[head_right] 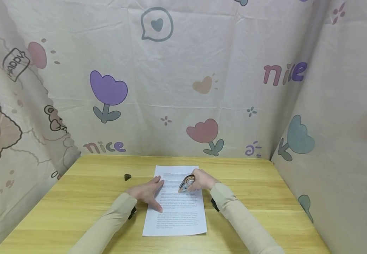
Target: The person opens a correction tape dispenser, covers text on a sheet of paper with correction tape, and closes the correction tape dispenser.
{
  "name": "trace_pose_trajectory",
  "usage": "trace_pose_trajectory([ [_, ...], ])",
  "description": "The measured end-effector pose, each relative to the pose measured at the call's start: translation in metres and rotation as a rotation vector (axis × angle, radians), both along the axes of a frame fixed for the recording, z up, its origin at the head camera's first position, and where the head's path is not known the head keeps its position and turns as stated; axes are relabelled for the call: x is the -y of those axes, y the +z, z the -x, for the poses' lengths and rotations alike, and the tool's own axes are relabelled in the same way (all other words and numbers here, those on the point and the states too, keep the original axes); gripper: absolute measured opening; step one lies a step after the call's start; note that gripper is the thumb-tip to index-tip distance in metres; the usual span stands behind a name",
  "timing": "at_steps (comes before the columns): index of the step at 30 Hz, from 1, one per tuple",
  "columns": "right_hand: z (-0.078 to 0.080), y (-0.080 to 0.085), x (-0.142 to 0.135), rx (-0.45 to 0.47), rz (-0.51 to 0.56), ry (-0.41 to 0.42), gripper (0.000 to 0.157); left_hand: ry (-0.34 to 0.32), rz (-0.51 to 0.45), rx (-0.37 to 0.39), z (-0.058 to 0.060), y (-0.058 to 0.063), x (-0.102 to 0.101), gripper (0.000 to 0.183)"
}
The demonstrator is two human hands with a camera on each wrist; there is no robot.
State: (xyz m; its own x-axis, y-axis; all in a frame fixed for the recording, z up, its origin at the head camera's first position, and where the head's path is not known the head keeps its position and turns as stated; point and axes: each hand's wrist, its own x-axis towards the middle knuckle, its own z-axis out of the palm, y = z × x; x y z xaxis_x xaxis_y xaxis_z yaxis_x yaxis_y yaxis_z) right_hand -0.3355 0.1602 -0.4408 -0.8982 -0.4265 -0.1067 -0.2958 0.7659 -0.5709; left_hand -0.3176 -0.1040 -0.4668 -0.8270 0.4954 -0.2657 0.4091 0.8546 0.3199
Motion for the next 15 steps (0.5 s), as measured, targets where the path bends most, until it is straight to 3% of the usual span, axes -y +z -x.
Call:
trace_pose_trajectory([
  [15,0.0017,0.0002,-0.0044,-0.004,-0.022,-0.007,0.018,0.001,0.018,-0.011,-0.0009,0.0018,-0.002,0.123],
])
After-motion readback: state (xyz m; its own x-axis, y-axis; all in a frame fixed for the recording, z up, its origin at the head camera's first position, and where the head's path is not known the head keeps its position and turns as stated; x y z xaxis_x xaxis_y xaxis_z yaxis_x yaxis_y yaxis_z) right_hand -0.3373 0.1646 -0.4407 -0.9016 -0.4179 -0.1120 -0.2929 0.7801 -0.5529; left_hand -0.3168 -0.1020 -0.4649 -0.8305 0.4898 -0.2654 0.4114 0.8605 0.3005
